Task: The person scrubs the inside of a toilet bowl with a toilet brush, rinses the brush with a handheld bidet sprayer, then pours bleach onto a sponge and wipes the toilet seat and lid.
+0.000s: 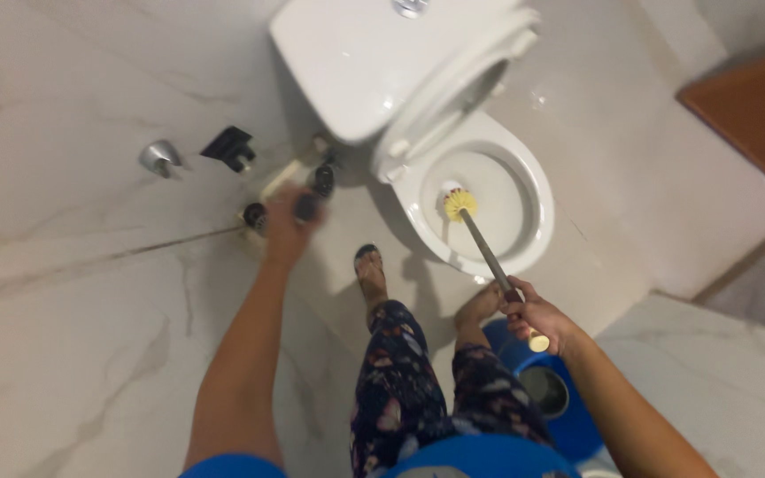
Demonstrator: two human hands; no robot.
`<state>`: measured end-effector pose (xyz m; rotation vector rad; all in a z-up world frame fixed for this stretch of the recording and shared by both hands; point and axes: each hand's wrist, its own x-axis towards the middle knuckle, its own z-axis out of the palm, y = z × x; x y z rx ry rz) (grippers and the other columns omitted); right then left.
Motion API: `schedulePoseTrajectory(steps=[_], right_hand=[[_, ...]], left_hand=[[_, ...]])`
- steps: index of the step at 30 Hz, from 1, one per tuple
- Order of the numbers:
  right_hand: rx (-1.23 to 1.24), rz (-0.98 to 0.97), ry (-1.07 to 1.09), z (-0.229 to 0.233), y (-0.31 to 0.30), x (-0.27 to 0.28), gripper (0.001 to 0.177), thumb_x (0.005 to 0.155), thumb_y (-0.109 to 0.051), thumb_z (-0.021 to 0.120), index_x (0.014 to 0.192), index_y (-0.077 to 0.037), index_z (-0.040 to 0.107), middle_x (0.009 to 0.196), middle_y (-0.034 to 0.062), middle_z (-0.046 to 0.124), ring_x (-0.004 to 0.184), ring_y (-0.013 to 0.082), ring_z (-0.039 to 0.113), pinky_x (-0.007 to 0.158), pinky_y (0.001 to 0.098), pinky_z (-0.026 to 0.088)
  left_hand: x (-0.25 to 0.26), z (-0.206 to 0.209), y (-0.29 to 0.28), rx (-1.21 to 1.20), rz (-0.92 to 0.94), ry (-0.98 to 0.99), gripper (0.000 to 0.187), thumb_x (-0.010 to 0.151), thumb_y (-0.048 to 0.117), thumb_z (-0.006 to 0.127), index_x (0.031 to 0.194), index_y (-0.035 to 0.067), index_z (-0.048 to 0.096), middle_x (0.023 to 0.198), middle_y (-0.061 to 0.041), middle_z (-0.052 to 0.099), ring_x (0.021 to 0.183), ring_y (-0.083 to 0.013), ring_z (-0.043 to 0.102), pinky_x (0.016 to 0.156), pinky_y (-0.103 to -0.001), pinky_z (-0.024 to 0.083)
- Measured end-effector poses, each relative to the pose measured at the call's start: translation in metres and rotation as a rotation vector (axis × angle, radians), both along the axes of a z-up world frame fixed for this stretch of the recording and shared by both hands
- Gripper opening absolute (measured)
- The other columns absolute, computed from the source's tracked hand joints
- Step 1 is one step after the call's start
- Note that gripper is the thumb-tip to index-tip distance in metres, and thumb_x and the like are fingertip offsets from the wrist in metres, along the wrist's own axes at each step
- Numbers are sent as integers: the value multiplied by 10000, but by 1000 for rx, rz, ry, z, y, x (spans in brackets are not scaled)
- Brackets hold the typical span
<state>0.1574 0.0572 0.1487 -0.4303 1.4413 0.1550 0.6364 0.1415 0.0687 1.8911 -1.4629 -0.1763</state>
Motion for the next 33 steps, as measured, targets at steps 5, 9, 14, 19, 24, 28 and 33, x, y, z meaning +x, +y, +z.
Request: schedulePoseTrajectory(steps=[5,9,14,19,24,28,33], right_hand=[[44,-56,-78,13,30,-62,799,899,24,528,1579,-311,276,740,37,438,473,83,356,354,207,300],[73,-98,-123,18,45,-100,800,895,32,544,1581,-293,290,749,28,433,484,68,362,357,188,299],[69,-130,-178,29,49,-128,808,886,24,553,1577,-302,291,737,28,423,481,63,352,357,183,295],[32,-180,-208,39,47,-153,799,891,31,557,1578,-285,298,729,23,407,479,58,343,358,189,294],[47,-235,-240,37,41,-177,790,903,18,551,1568,-326,300,711,17,406,474,54,338,350,188,273],[46,-259,-280,35,40,-184,786,902,12,553,1570,-314,298,708,18,410,470,53,340,348,181,276],[44,-254,-261,37,47,-177,775,899,20,544,1572,-274,297,722,26,416,474,58,351,346,183,281]], left_hand=[[-133,35,-29,317,-311,375,620,761,462,885,1153,44,647,1113,-175,684,1008,-338,659,875,-419,518],[-213,57,-72,607,-424,633,466,891,510,716,1100,95,746,876,-136,720,799,-252,655,758,-371,539],[-273,82,-104,678,-395,598,440,886,507,705,1031,99,783,821,-97,747,754,-209,683,733,-341,523],[-286,64,-106,595,-367,600,440,936,474,659,1169,106,719,962,-125,762,903,-253,716,830,-359,526],[-272,46,-100,615,-413,450,539,1012,435,608,1395,60,544,1252,-208,685,1172,-369,642,976,-418,489],[-267,39,-95,633,-498,340,616,1009,376,592,1470,2,426,1371,-256,580,1282,-411,541,1057,-448,425],[-269,36,-95,664,-530,266,607,999,306,600,1476,-14,404,1428,-267,520,1338,-430,457,1100,-469,368]])
